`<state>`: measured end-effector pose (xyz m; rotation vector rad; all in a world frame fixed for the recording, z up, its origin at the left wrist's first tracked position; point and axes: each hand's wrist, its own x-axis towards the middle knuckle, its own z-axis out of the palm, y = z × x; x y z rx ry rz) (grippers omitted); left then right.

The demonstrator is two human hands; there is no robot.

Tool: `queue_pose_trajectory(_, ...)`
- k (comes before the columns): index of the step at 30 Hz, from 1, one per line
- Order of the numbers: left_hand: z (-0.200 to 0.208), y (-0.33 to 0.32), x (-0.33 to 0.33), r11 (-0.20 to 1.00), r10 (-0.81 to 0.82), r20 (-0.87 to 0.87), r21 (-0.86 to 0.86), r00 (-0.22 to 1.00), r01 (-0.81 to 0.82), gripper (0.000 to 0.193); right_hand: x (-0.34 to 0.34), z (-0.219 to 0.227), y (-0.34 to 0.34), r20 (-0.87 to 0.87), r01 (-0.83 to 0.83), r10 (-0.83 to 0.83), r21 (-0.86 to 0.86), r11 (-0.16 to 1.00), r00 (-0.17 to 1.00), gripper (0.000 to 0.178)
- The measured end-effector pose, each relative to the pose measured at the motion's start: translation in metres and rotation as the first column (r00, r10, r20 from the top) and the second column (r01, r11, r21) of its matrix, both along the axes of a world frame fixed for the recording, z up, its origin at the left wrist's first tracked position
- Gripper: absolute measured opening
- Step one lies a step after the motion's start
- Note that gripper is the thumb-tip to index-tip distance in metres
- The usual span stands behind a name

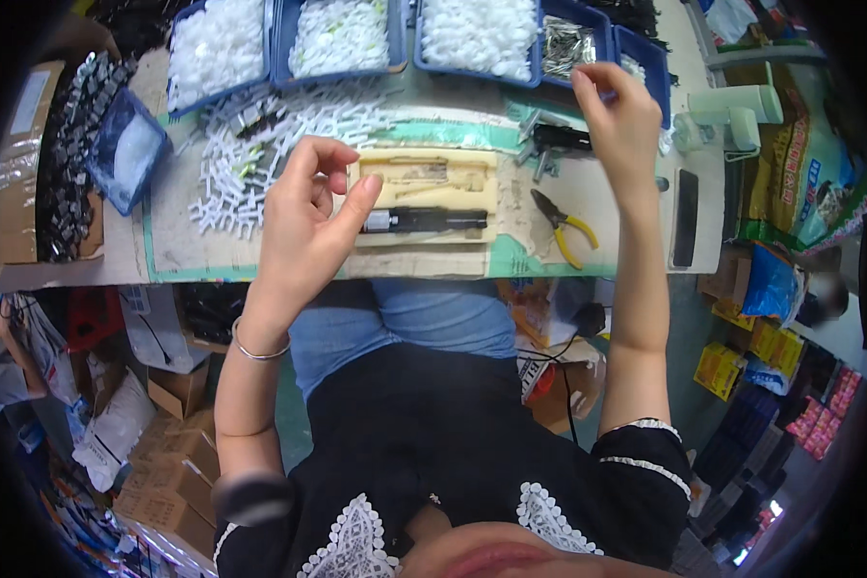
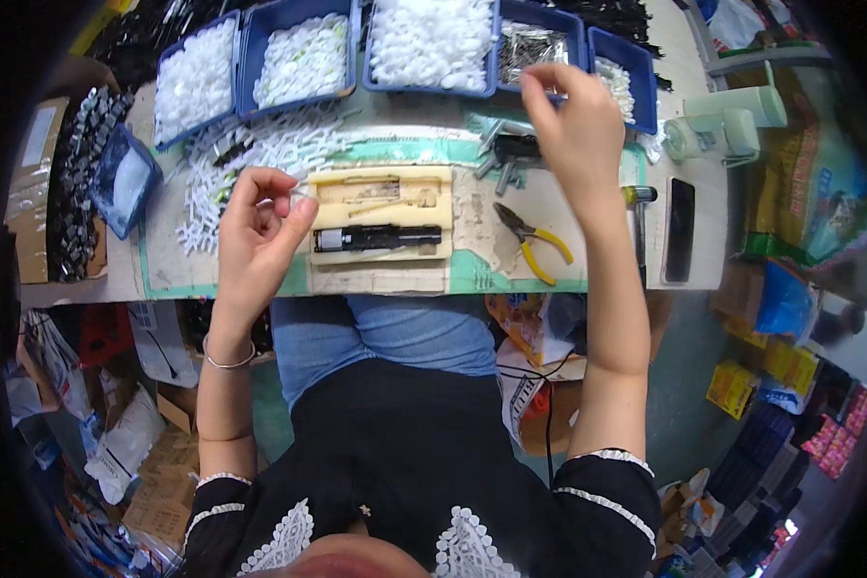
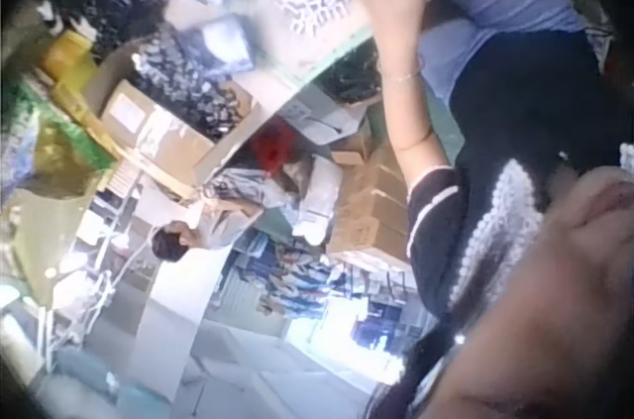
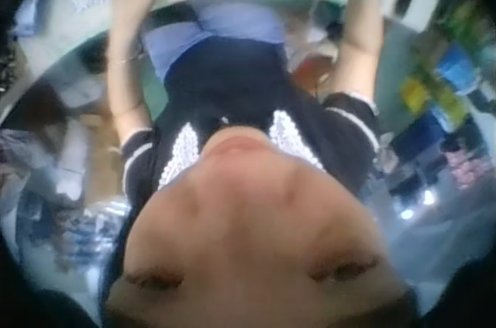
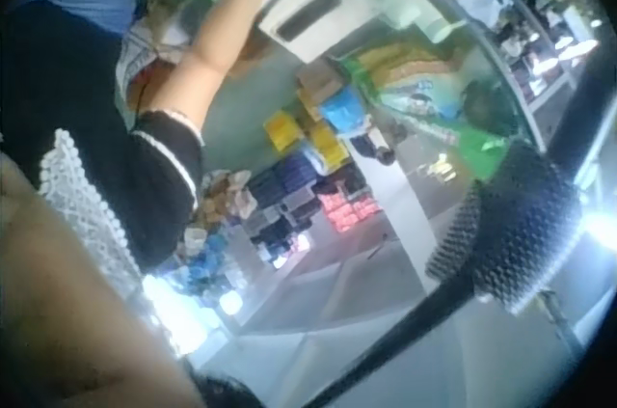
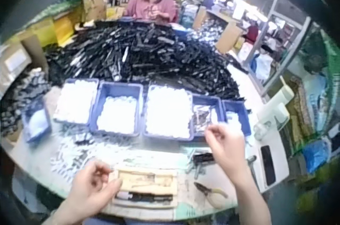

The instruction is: Assembling small plastic and metal components into a housing using manual tools like a hammer and pliers.

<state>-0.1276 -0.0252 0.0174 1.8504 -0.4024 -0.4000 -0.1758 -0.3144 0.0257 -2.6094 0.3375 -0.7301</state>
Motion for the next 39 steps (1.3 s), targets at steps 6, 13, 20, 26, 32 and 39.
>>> queue_pose_trajectory(6,0.004,-0.061,0.036,0.980,-0.170,0.625,0.191,0.762,0.061,0.017,0.052,-0.020,-0.037,-0.440,-0.142,-0.071,-0.432,0.891,0.895,0.015)
queue_pose_trajectory(13,-0.012,-0.115,0.059,0.960,-0.162,0.764,0.269,0.625,-0.081,0.018,0.068,-0.023,-0.036,-0.440,-0.162,-0.079,-0.485,0.859,0.895,0.010)
queue_pose_trajectory(20,-0.009,-0.128,0.062,0.950,-0.140,0.571,0.307,0.809,-0.052,0.010,0.064,-0.038,-0.050,-0.245,-0.112,0.017,-0.380,0.918,0.969,0.016)
queue_pose_trajectory(26,-0.011,-0.126,0.060,0.998,0.041,0.581,-0.068,0.813,-0.002,0.006,0.051,-0.022,-0.047,0.155,-0.050,0.057,-0.045,0.998,0.986,0.016)
queue_pose_trajectory(32,-0.010,-0.080,0.023,0.807,-0.023,-0.180,-0.584,0.983,-0.088,0.015,-0.001,0.004,0.030,0.181,-0.291,0.296,0.875,0.386,0.938,0.008)
queue_pose_trajectory(39,-0.029,-0.039,-0.029,0.566,-0.449,-0.650,-0.738,0.613,-0.367,0.018,-0.042,-0.007,0.102,0.320,-0.369,0.192,0.869,0.330,0.928,0.012)
